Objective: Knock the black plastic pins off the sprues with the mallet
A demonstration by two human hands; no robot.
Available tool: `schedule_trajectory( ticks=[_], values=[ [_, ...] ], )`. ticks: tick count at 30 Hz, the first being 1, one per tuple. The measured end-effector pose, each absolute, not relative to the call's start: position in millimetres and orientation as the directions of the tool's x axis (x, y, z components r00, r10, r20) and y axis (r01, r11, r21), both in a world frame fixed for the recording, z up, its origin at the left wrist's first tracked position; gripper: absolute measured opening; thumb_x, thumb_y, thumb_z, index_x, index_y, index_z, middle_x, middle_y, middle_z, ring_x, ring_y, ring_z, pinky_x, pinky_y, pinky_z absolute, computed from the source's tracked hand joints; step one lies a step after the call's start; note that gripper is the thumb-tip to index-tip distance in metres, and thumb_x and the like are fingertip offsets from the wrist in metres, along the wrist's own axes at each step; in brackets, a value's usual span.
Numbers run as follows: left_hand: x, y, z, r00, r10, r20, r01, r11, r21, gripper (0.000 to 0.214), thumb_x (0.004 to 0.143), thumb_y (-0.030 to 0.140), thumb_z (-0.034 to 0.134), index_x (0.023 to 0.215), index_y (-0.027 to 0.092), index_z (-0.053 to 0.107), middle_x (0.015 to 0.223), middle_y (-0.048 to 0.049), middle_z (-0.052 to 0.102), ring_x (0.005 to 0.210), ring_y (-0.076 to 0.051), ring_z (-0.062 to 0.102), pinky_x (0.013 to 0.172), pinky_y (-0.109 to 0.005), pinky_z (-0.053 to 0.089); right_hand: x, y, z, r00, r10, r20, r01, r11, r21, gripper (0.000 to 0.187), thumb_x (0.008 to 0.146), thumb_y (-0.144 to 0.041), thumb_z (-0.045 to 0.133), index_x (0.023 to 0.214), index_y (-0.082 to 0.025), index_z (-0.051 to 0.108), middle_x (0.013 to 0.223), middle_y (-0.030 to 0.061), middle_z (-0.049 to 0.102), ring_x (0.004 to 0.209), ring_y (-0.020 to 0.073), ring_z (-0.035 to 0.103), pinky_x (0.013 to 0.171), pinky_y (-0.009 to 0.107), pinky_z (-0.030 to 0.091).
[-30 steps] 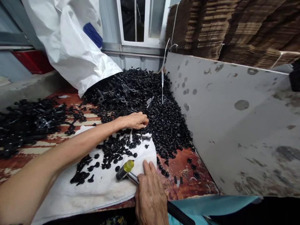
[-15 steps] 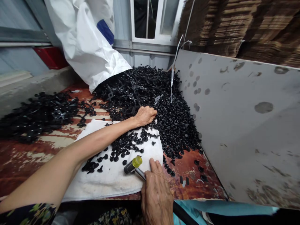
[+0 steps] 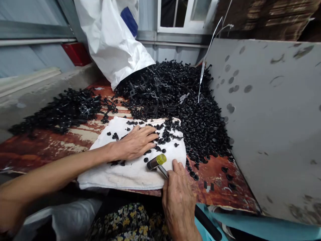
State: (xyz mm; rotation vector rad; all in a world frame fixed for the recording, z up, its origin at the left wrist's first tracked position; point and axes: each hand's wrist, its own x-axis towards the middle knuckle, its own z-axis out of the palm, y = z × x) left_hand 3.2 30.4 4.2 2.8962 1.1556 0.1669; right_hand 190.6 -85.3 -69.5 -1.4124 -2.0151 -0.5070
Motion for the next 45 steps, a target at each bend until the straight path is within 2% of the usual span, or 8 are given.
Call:
schedule_trajectory(
  ticks=[8,14,19,24,31,38,41,45],
  values=[
    [-68.1,-20.7,-6.2,0.716,0.652,0.25,0.62,-0.758,0.203,0.027,0.097,0.023,0.042,0.118,0.018,0.06,0.129,-0.0117,0.058,0.124,-0.024,0.049,0.102,-0.044,0.041,188.9,-88.3,-64.6,-0.24,0.715,0.657,0.931,0.361,-0.054,0.025,0.1,-0.021,0.029,0.095,-0.013,0.053,0.112,0.028,0.07,0.099,0.0399,0.071,0.074,0.049,0.063],
    [-107.3,-24.9,-14.3,0.452,0.729,0.513,0.761,-0.616,0.204,0.021,0.094,0.015,0.046,0.106,0.013,0.063,0.109,-0.0124,0.063,0.102,-0.022,0.056,0.093,-0.043,0.046,188.2,-88.0,-60.4,-0.263,0.717,0.646,0.931,0.364,-0.024,0.031,0.101,-0.027,0.028,0.097,-0.012,0.055,0.109,0.028,0.071,0.096,0.0389,0.072,0.071,0.046,0.063],
    [-120.3,-31.1,-22.9,0.457,0.773,0.44,0.785,-0.583,0.21,0.019,0.092,0.013,0.048,0.104,0.014,0.063,0.101,-0.0101,0.063,0.095,-0.022,0.054,0.086,-0.039,0.047,186.2,-87.1,-57.7,-0.28,0.703,0.654,0.934,0.357,0.016,0.034,0.102,-0.028,0.027,0.098,-0.011,0.056,0.105,0.0272,0.073,0.092,0.0365,0.074,0.07,0.042,0.063],
    [-123.2,-23.3,-26.0,0.534,0.774,0.34,0.779,-0.607,0.158,0.036,0.087,0.002,0.045,0.115,0.019,0.06,0.105,-0.0088,0.059,0.098,-0.021,0.051,0.085,-0.038,0.047,186.5,-89.0,-61.2,-0.259,0.728,0.635,0.942,0.334,0.001,0.037,0.103,-0.031,0.027,0.1,-0.01,0.057,0.109,0.0261,0.072,0.096,0.0351,0.073,0.073,0.04,0.062],
    [-121.0,5.5,-23.0,0.63,0.702,0.331,0.762,-0.641,-0.093,0.027,0.089,0.007,0.049,0.109,0.019,0.063,0.113,-0.0101,0.059,0.107,-0.025,0.048,0.09,-0.042,0.045,190.5,-90.2,-69.4,-0.245,0.742,0.624,0.946,0.324,-0.014,0.035,0.103,-0.033,0.029,0.1,-0.012,0.057,0.113,0.0234,0.071,0.102,0.033,0.071,0.082,0.04,0.059],
    [-126.6,11.3,-12.2,0.447,0.818,0.362,0.893,-0.432,-0.126,0.031,0.088,0.004,0.042,0.106,0.015,0.065,0.118,-0.0166,0.06,0.113,-0.03,0.051,0.092,-0.049,0.046,191.8,-89.5,-65.8,-0.267,0.74,0.617,0.939,0.345,-0.008,0.029,0.102,-0.031,0.03,0.1,-0.015,0.055,0.116,0.0216,0.07,0.102,0.0314,0.071,0.078,0.039,0.06],
    [-101.2,-6.1,-11.5,0.467,0.826,0.315,0.88,-0.468,-0.078,0.039,0.094,0.014,0.039,0.131,0.012,0.051,0.14,-0.0198,0.049,0.133,-0.032,0.041,0.106,-0.054,0.036,191.4,-88.6,-67.4,-0.252,0.732,0.634,0.937,0.349,-0.031,0.028,0.102,-0.03,0.031,0.103,-0.014,0.054,0.115,0.0228,0.07,0.103,0.0327,0.07,0.078,0.041,0.06],
    [-59.5,-26.7,-18.7,0.635,0.759,0.146,0.771,-0.633,-0.064,0.071,0.094,0.057,0.037,0.144,0.007,0.036,0.151,-0.0236,0.037,0.143,-0.039,0.027,0.114,-0.061,0.018,190.0,-88.3,-69.7,-0.232,0.742,0.629,0.942,0.334,-0.046,0.026,0.101,-0.028,0.031,0.1,-0.015,0.054,0.117,0.0228,0.069,0.105,0.0327,0.07,0.079,0.041,0.06]
  ],
)
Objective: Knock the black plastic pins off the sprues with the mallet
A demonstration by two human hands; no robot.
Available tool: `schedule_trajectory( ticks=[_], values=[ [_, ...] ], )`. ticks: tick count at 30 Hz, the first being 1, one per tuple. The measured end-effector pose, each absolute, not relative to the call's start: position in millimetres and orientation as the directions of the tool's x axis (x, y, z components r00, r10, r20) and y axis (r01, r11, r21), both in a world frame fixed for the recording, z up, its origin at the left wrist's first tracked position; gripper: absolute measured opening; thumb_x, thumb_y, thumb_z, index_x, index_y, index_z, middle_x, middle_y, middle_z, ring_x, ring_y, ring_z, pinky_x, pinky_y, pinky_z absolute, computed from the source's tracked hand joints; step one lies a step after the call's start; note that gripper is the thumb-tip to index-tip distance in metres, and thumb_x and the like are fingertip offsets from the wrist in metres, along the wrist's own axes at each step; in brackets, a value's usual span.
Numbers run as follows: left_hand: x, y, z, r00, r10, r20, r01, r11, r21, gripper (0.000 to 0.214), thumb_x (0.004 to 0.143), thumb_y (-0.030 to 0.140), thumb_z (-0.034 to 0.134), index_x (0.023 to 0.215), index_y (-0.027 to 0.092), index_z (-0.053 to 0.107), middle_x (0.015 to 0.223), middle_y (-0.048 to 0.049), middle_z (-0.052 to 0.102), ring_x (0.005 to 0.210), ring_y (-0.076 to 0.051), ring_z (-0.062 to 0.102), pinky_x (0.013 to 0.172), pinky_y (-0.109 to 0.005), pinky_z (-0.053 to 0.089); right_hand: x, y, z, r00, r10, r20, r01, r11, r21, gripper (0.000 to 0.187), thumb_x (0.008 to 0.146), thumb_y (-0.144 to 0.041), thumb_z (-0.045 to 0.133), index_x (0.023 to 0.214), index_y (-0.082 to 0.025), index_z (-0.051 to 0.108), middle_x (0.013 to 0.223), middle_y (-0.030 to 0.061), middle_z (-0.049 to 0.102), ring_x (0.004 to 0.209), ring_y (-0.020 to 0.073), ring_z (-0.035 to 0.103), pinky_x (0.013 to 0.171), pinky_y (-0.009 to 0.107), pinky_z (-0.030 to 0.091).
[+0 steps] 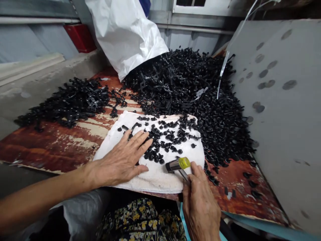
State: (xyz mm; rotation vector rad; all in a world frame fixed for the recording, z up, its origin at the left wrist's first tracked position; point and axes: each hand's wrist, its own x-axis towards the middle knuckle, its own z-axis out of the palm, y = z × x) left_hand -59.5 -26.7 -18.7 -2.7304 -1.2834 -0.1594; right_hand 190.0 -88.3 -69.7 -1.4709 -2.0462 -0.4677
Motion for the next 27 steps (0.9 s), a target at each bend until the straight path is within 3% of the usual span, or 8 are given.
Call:
schedule_trajectory(
  ticks=[3,8,16,20,27],
  values=[
    [-39.3,-27.5,-22.5,0.661,0.746,0.084,0.75,-0.66,-0.042,0.089,0.089,0.071,0.029,0.146,0.003,0.032,0.153,-0.0286,0.03,0.143,-0.043,0.025,0.113,-0.063,0.013,189.3,-88.7,-68.7,-0.224,0.749,0.624,0.943,0.327,-0.055,0.024,0.101,-0.025,0.032,0.098,-0.015,0.053,0.116,0.0239,0.07,0.105,0.0332,0.069,0.079,0.042,0.06],
    [-17.7,-13.6,-19.8,0.756,0.653,0.048,0.653,-0.757,0.03,0.095,0.087,0.074,0.026,0.149,0.003,0.028,0.155,-0.0279,0.027,0.144,-0.043,0.021,0.114,-0.062,0.013,191.6,-89.3,-69.3,-0.226,0.752,0.619,0.946,0.321,-0.044,0.022,0.1,-0.023,0.033,0.1,-0.013,0.053,0.116,0.0259,0.069,0.105,0.0349,0.069,0.077,0.044,0.061],
    [-2.3,5.7,-17.9,0.884,0.454,0.111,0.437,-0.887,0.146,0.097,0.082,0.076,0.041,0.151,0.01,0.024,0.156,-0.0249,0.028,0.145,-0.039,0.022,0.113,-0.066,0.013,198.2,-90.9,-77.4,-0.222,0.768,0.601,0.936,0.341,-0.09,0.019,0.097,-0.02,0.039,0.107,-0.012,0.054,0.123,0.0248,0.066,0.113,0.0336,0.065,0.085,0.044,0.059],
    [-24.9,4.5,-12.7,0.848,0.521,0.095,0.505,-0.85,0.148,0.1,0.08,0.078,0.04,0.152,0.012,0.019,0.157,-0.0264,0.023,0.146,-0.041,0.019,0.111,-0.069,0.011,196.4,-90.7,-75.5,-0.209,0.767,0.606,0.934,0.34,-0.108,0.018,0.097,-0.019,0.038,0.104,-0.014,0.053,0.122,0.0244,0.066,0.113,0.035,0.065,0.086,0.048,0.058],
    [-70.4,-5.1,-17.3,0.717,0.695,0.057,0.695,-0.719,0.027,0.084,0.089,0.066,0.04,0.152,0.014,0.024,0.158,-0.0227,0.024,0.147,-0.039,0.018,0.113,-0.067,0.008,193.3,-89.9,-73.2,-0.186,0.773,0.607,0.936,0.326,-0.129,0.018,0.098,-0.02,0.037,0.103,-0.014,0.053,0.123,0.0249,0.066,0.113,0.0348,0.065,0.087,0.047,0.057]
  ],
)
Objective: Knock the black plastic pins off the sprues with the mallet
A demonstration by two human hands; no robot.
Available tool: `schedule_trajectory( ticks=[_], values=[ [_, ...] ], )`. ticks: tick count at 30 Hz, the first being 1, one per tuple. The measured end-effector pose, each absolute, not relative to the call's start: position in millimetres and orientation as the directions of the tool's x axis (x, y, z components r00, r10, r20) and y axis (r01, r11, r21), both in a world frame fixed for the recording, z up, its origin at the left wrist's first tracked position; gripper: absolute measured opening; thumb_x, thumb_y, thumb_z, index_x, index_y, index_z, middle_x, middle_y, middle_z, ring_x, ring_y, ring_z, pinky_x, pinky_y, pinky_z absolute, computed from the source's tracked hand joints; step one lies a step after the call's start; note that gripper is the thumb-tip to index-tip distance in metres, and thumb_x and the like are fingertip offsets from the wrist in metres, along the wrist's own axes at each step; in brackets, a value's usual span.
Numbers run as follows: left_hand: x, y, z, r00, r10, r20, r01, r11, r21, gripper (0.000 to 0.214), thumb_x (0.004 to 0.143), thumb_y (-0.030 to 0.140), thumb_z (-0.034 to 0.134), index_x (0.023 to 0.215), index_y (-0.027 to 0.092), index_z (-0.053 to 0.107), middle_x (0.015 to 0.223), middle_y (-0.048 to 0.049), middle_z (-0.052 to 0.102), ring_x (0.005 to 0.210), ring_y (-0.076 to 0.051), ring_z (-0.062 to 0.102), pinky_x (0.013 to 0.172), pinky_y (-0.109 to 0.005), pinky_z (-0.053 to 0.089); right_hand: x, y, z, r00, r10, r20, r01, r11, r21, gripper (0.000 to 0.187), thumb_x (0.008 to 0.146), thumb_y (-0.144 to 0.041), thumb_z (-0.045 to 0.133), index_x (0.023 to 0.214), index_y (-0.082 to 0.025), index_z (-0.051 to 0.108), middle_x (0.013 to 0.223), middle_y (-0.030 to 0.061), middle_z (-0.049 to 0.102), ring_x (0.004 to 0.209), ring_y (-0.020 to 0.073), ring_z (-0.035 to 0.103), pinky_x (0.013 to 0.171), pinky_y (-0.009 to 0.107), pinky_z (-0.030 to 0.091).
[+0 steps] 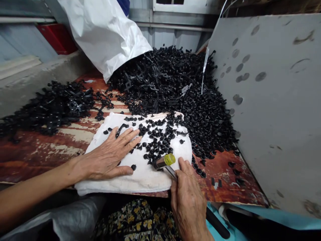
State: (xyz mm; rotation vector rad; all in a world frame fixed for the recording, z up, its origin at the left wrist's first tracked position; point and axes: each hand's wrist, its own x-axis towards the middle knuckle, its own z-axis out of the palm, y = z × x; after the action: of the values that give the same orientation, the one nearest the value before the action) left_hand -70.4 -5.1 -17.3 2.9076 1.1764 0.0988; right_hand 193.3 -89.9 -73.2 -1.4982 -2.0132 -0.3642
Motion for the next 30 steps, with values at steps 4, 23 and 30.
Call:
schedule_trajectory(
  ticks=[4,23,30],
  values=[
    [-56.9,-14.2,-16.7,0.729,0.68,0.08,0.679,-0.733,0.034,0.086,0.087,0.071,0.037,0.151,0.014,0.025,0.159,-0.0207,0.024,0.147,-0.04,0.016,0.112,-0.068,0.007,192.8,-90.1,-72.5,-0.182,0.773,0.607,0.938,0.322,-0.129,0.018,0.098,-0.021,0.037,0.103,-0.015,0.053,0.12,0.0235,0.067,0.112,0.0332,0.066,0.086,0.044,0.058],
    [-122.4,6.8,-17.6,0.633,0.74,0.227,0.747,-0.661,0.071,0.05,0.088,0.001,0.039,0.131,0.021,0.052,0.138,-0.0108,0.056,0.138,-0.029,0.038,0.108,-0.055,0.035,190.2,-90.8,-66.9,-0.195,0.75,0.632,0.934,0.338,-0.112,0.023,0.1,-0.025,0.033,0.099,-0.014,0.053,0.115,0.0251,0.069,0.105,0.0361,0.069,0.08,0.045,0.061],
    [-116.5,16.6,-1.3,0.66,0.736,0.15,0.75,-0.638,-0.173,0.044,0.091,-0.002,0.027,0.11,0.016,0.062,0.123,-0.0069,0.058,0.125,-0.022,0.05,0.104,-0.039,0.041,190.2,-87.7,-64.4,-0.244,0.713,0.657,0.931,0.362,-0.047,0.021,0.099,-0.023,0.038,0.111,-0.014,0.052,0.113,0.0269,0.07,0.098,0.0378,0.072,0.074,0.045,0.063]
  ],
)
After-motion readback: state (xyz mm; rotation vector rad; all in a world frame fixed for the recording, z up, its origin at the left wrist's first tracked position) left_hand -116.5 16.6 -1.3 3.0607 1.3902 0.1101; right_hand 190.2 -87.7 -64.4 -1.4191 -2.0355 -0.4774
